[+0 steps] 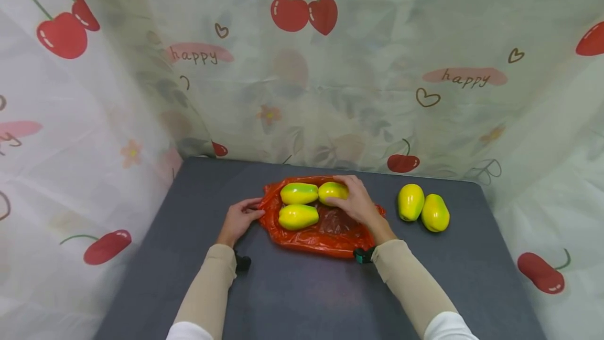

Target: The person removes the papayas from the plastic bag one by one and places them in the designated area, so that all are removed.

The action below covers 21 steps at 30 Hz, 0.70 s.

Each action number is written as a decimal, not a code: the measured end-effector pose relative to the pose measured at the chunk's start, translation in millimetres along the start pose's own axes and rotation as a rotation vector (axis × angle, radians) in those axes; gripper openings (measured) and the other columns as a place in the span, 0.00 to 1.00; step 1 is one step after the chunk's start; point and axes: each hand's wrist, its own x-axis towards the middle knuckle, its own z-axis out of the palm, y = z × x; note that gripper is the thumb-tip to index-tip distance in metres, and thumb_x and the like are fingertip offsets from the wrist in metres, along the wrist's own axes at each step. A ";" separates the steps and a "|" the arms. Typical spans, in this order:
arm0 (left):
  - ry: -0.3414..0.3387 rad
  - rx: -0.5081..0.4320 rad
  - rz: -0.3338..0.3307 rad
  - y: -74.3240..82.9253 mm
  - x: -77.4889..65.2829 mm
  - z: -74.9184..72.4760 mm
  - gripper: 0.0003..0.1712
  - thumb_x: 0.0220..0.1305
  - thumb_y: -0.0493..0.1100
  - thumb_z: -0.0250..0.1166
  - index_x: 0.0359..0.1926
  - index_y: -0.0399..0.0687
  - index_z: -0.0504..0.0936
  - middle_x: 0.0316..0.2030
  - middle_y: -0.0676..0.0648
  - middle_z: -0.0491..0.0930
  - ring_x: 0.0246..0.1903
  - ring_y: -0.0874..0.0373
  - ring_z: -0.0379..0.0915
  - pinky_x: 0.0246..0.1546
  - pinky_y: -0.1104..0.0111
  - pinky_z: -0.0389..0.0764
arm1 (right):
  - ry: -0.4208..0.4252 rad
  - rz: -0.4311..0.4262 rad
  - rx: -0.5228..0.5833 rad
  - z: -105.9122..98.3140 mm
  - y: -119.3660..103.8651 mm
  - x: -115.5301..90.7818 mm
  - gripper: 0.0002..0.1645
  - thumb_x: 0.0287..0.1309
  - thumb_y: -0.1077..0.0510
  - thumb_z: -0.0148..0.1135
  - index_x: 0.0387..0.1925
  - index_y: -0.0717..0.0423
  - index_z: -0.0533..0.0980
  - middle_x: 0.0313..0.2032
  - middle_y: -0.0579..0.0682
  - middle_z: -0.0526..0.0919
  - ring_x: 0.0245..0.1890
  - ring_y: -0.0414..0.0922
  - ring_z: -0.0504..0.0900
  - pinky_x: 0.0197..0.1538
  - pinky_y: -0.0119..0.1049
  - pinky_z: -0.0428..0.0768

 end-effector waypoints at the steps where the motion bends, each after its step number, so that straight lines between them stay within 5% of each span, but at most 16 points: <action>1: -0.002 0.000 0.002 0.1 0.0 -0.4 0.25 0.64 0.49 0.73 0.62 0.56 0.83 0.52 0.45 0.85 0.43 0.54 0.80 0.52 0.64 0.81 | 0.001 0.005 0.003 0.7 -0.9 1.1 0.41 0.59 0.42 0.73 0.70 0.47 0.70 0.67 0.54 0.71 0.67 0.57 0.68 0.69 0.58 0.69; 21: -0.005 0.006 -0.009 -2.5 1.5 -0.2 0.25 0.63 0.50 0.73 0.61 0.59 0.83 0.52 0.47 0.85 0.43 0.54 0.80 0.51 0.66 0.80 | -0.056 0.057 -0.073 12.8 -0.2 12.8 0.41 0.58 0.47 0.74 0.70 0.51 0.70 0.68 0.60 0.67 0.66 0.62 0.64 0.65 0.60 0.70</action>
